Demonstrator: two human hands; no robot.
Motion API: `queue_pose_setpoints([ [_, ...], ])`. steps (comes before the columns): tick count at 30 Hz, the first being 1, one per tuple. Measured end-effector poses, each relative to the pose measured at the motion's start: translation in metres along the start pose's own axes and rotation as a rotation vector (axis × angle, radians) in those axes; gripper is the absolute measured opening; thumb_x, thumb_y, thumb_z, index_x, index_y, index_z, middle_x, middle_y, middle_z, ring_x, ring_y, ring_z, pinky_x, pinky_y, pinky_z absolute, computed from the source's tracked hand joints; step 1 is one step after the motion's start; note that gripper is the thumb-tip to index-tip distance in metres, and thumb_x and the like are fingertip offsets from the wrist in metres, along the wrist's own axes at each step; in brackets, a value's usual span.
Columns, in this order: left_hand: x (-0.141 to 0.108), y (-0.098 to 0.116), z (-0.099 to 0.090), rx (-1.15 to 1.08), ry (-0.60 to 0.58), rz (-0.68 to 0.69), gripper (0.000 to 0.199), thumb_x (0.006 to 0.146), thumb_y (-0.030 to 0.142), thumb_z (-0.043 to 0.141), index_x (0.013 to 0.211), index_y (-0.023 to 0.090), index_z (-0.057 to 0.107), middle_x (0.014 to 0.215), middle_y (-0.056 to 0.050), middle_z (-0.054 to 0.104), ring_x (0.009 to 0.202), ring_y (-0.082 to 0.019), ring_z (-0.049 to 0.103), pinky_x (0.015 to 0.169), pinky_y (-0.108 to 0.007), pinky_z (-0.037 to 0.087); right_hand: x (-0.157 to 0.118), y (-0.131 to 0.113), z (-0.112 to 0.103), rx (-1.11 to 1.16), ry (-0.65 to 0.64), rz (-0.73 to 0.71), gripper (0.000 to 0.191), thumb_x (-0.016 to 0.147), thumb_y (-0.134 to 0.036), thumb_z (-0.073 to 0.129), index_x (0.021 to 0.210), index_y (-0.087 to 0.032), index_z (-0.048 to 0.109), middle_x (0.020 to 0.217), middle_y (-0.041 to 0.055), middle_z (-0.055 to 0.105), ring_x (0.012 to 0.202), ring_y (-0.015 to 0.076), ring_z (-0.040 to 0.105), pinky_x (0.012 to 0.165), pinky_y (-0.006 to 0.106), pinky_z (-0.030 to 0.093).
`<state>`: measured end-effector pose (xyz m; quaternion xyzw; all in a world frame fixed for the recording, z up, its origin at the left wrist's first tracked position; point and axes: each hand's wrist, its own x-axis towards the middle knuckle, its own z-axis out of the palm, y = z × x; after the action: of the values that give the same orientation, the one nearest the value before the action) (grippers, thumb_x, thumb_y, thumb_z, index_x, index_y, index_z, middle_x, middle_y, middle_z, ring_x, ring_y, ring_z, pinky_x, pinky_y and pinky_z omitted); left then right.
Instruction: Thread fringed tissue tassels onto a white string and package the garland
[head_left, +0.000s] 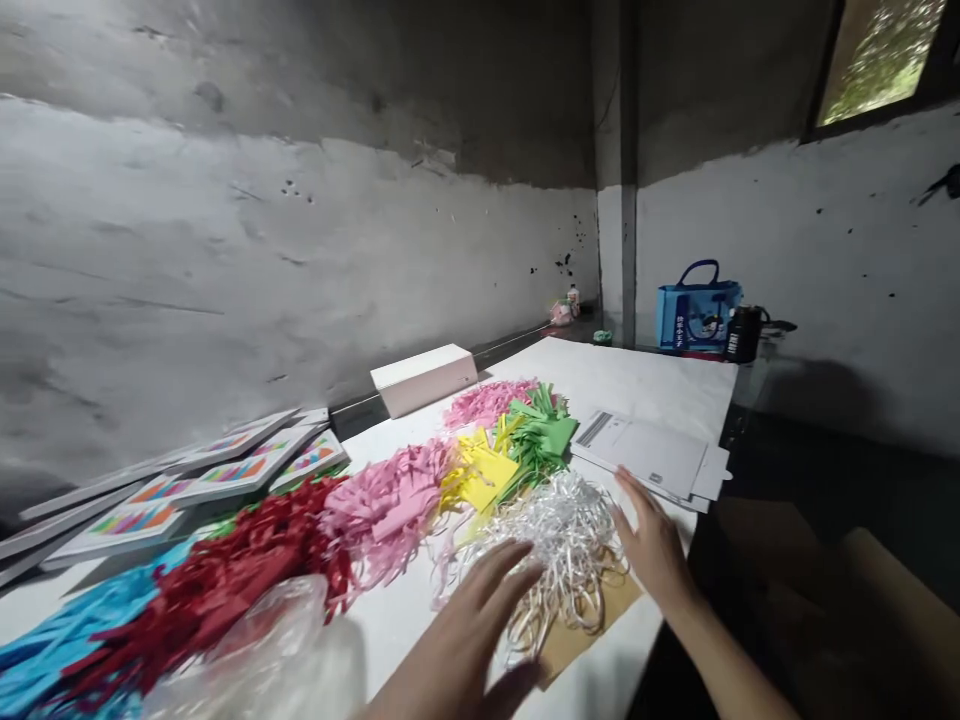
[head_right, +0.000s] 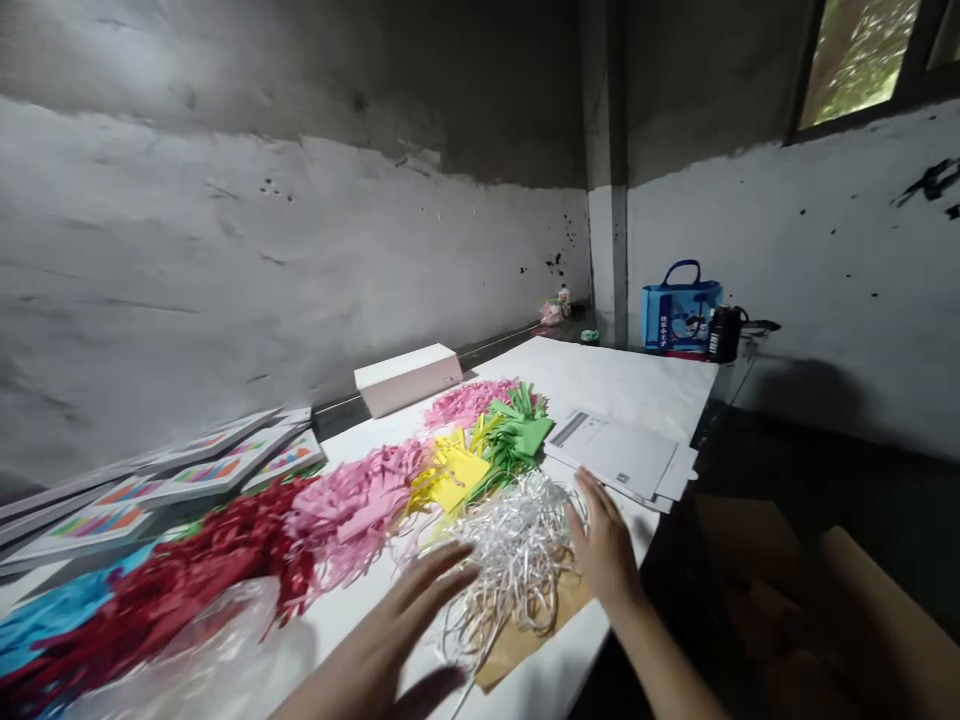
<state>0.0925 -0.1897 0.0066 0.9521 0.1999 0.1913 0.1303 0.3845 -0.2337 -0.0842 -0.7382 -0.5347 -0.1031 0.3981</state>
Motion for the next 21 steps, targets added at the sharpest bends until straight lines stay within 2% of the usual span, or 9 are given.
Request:
queue_pose_setpoints([
  [2,0.085,0.009,0.031,0.064,-0.173,0.096,0.066,0.092,0.041,0.061,0.151,0.024,0.039,0.159,-0.013,0.038,0.146,-0.032,0.034,0.116,-0.052,0.037,0.039,0.037,-0.005,-0.139,-0.047,0.090,0.038,0.097,-0.027,0.058,0.134,-0.016,0.054,0.141,0.0130,0.054,0.129,0.0284,0.053,0.107,0.055,0.043],
  [4,0.157,0.010,0.067,0.130,-0.259,0.125,0.077,0.089,0.046,0.065,0.152,0.012,0.036,0.161,-0.020,0.030,0.150,-0.033,0.025,0.121,-0.049,0.026,0.065,0.061,-0.004,-0.249,-0.135,0.140,0.039,0.094,-0.034,0.064,0.129,-0.018,0.057,0.135,0.0101,0.057,0.119,0.0265,0.058,0.100,0.052,0.048],
  [5,0.183,0.008,0.085,0.140,-0.268,0.130,0.081,0.089,0.048,0.065,0.151,0.008,0.035,0.161,-0.023,0.027,0.151,-0.033,0.022,0.122,-0.049,0.022,0.073,0.068,-0.004,-0.294,-0.184,0.153,0.038,0.094,-0.036,0.065,0.127,-0.018,0.058,0.132,0.0095,0.058,0.115,0.0250,0.060,0.096,0.049,0.051],
  [7,0.216,0.002,0.116,0.160,-0.273,0.119,0.082,0.092,0.054,0.058,0.151,0.003,0.033,0.161,-0.027,0.024,0.151,-0.036,0.019,0.122,-0.053,0.020,0.079,0.074,-0.003,-0.366,-0.276,0.161,0.036,0.095,-0.037,0.063,0.124,-0.017,0.059,0.127,0.0096,0.060,0.108,0.0226,0.063,0.091,0.045,0.054],
  [9,0.226,-0.004,0.139,0.176,-0.268,0.105,0.080,0.095,0.058,0.050,0.152,0.004,0.032,0.160,-0.027,0.027,0.150,-0.038,0.020,0.120,-0.057,0.023,0.076,0.073,-0.005,-0.423,-0.349,0.155,0.034,0.095,-0.037,0.063,0.122,-0.016,0.060,0.123,0.0092,0.062,0.104,0.0213,0.064,0.088,0.042,0.055],
  [12,0.222,-0.009,0.151,0.194,-0.245,0.106,0.075,0.097,0.059,0.044,0.152,0.009,0.032,0.159,-0.024,0.032,0.150,-0.037,0.023,0.118,-0.058,0.024,0.069,0.072,-0.010,-0.481,-0.431,0.124,0.034,0.095,-0.037,0.063,0.121,-0.015,0.060,0.121,0.0089,0.063,0.102,0.0207,0.065,0.087,0.041,0.055],
  [15,0.223,-0.007,0.144,0.213,-0.209,0.116,0.060,0.099,0.047,0.047,0.148,0.013,0.040,0.152,-0.020,0.046,0.143,-0.035,0.037,0.118,-0.059,0.023,0.070,0.077,-0.020,-0.501,-0.503,0.066,0.033,0.095,-0.038,0.062,0.120,-0.016,0.061,0.118,0.0084,0.064,0.099,0.0196,0.065,0.085,0.040,0.056],
  [17,0.232,-0.003,0.134,0.228,-0.186,0.121,0.046,0.098,0.036,0.053,0.139,0.015,0.051,0.137,-0.018,0.060,0.131,-0.033,0.051,0.115,-0.060,0.026,0.077,0.077,-0.030,-0.497,-0.528,0.017,0.032,0.096,-0.037,0.062,0.120,-0.016,0.061,0.117,0.0077,0.064,0.097,0.0189,0.065,0.083,0.039,0.056],
  [21,0.256,0.013,0.109,0.233,-0.171,0.164,0.026,0.090,0.031,0.067,0.111,0.016,0.070,0.106,-0.013,0.070,0.106,-0.030,0.063,0.101,-0.048,0.044,0.084,0.058,-0.063,-0.436,-0.449,-0.133,0.021,0.096,-0.030,0.062,0.111,-0.016,0.064,0.106,0.0049,0.068,0.091,0.0169,0.067,0.081,0.038,0.057],
])
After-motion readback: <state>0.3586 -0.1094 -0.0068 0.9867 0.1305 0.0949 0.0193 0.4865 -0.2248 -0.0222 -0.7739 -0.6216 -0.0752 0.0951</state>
